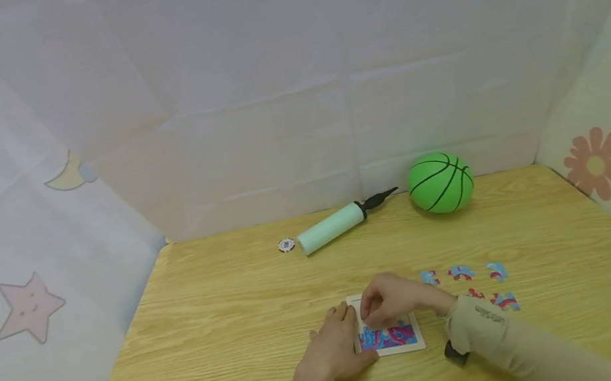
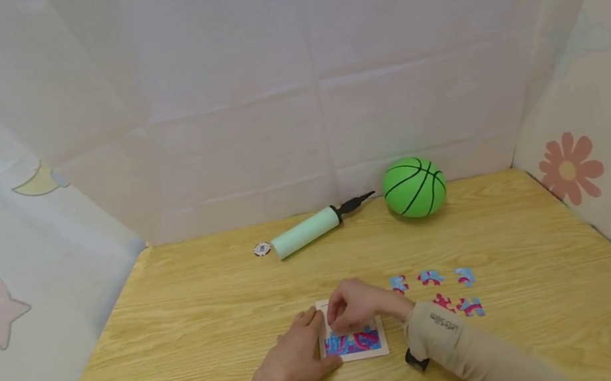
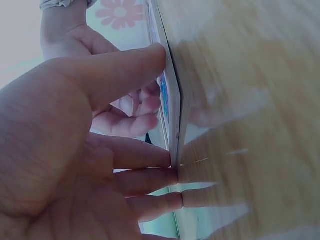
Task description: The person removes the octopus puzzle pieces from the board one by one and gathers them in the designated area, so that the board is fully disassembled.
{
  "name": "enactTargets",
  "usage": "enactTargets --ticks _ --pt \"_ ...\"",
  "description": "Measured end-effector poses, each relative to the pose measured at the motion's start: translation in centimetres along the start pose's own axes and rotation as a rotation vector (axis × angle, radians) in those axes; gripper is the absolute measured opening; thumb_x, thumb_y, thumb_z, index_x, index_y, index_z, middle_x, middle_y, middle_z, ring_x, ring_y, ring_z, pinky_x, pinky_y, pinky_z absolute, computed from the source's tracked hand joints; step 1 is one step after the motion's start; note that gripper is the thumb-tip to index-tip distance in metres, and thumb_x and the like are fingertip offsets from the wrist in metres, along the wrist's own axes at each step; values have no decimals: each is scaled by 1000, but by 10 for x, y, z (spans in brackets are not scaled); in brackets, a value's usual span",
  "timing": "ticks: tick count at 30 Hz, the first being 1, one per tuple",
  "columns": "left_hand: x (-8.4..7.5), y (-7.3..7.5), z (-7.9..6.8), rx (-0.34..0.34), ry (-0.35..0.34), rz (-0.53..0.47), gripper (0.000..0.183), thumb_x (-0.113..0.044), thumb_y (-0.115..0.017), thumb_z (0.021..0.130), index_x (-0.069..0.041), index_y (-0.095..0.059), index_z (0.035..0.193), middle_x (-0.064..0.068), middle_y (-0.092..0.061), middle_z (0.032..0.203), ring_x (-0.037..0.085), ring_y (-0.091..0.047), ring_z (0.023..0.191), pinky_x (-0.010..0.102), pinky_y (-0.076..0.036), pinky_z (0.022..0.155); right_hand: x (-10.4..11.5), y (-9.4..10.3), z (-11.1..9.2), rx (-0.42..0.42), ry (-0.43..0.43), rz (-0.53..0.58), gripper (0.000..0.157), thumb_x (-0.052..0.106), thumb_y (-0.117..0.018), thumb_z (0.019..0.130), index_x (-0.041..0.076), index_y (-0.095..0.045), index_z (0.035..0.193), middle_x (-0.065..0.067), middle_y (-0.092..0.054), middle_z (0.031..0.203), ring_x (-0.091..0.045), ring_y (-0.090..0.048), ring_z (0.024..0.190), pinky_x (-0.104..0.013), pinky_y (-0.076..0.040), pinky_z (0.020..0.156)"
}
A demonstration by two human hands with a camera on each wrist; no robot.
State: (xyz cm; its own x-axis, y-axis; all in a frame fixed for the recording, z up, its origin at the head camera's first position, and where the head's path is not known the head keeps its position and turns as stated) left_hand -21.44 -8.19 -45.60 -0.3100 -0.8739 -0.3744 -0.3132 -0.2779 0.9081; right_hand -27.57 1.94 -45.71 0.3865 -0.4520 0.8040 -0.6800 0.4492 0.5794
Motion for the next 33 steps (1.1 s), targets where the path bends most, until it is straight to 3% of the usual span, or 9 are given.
enactTargets --ticks 17,33 --pt "0 0 1 0 0 0 86 -45 -72 82 3 -37 144 20 -35 149 39 -31 137 75 -35 86 3 -7 4 12 -50 -13 3 1 -74 79 0 -71 79 4 -63 64 -3 -49 49 -16 -39 45" --pt "0 -1 2 -11 -2 21 87 -46 -73 81 3 -37 144 20 -35 149 39 -32 136 75 -37 84 4 -8 7 -5 -13 -47 8 -1 -75 76 3 -69 75 6 -60 60 -2 -46 45 -16 -38 44"
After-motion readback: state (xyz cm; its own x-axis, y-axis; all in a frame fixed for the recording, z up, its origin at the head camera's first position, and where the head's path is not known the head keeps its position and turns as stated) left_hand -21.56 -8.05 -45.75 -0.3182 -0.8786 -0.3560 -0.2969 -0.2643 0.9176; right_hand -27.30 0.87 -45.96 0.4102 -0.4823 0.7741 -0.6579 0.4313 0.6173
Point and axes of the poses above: each hand's wrist, its own z-axis towards the middle knuckle, its own y-axis out of the back of the hand, x = y × z, the point moved 7 cm from there along z, towards the middle knuckle
